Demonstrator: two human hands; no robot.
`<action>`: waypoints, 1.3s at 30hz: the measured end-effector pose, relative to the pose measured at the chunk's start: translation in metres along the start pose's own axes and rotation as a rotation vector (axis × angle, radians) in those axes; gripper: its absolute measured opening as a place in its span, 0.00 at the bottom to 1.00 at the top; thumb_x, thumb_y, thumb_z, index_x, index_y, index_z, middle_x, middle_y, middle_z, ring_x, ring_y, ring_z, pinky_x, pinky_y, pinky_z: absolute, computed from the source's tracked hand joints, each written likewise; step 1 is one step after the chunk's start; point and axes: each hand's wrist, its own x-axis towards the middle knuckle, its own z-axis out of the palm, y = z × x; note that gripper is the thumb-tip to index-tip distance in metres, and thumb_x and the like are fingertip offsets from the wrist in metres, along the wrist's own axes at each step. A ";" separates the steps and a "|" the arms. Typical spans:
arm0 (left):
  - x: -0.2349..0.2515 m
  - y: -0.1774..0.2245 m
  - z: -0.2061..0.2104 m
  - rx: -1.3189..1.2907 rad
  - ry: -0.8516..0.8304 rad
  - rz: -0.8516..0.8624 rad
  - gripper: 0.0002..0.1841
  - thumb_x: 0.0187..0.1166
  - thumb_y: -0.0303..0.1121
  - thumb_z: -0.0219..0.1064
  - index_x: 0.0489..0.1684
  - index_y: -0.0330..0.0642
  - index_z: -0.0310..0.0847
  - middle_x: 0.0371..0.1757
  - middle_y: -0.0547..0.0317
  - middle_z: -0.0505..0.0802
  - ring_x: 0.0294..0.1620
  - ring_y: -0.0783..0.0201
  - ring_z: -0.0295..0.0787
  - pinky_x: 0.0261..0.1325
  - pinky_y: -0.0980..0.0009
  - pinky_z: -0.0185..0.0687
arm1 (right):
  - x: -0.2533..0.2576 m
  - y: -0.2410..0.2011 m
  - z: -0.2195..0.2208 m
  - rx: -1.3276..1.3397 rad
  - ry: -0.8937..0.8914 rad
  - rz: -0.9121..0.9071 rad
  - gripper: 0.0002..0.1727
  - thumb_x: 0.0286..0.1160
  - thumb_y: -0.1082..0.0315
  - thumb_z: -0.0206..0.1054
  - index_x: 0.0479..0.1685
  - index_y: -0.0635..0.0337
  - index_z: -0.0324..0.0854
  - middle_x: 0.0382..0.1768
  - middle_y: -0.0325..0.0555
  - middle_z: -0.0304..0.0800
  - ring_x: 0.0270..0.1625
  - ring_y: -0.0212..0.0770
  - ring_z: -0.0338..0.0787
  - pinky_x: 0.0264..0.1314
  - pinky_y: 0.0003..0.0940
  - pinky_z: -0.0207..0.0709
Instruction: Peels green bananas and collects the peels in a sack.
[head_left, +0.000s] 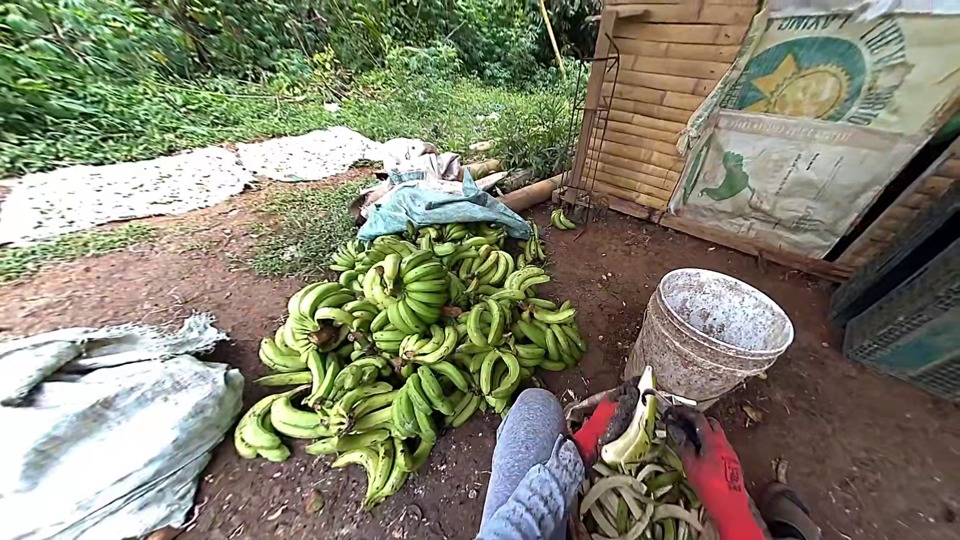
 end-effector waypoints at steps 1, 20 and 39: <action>-0.006 0.000 -0.003 0.216 -0.134 -0.022 0.19 0.91 0.30 0.51 0.74 0.28 0.73 0.62 0.46 0.88 0.61 0.68 0.85 0.70 0.71 0.77 | 0.010 0.008 -0.007 -0.035 0.064 0.050 0.22 0.81 0.70 0.65 0.74 0.60 0.80 0.66 0.73 0.83 0.66 0.73 0.86 0.68 0.72 0.75; 0.014 -0.011 0.006 -0.331 0.492 -0.032 0.22 0.97 0.41 0.41 0.71 0.33 0.72 0.49 0.48 0.88 0.45 0.63 0.86 0.51 0.65 0.84 | -0.025 -0.031 0.002 -0.001 -0.101 -0.018 0.21 0.77 0.61 0.70 0.67 0.55 0.87 0.59 0.61 0.91 0.60 0.61 0.91 0.65 0.65 0.80; 0.020 -0.004 -0.003 -0.719 0.174 -0.259 0.34 0.93 0.58 0.34 0.27 0.43 0.74 0.15 0.57 0.82 0.14 0.64 0.80 0.18 0.69 0.80 | -0.026 -0.004 -0.013 0.233 -0.127 -0.165 0.20 0.69 0.62 0.75 0.62 0.53 0.91 0.60 0.56 0.91 0.61 0.51 0.91 0.68 0.51 0.83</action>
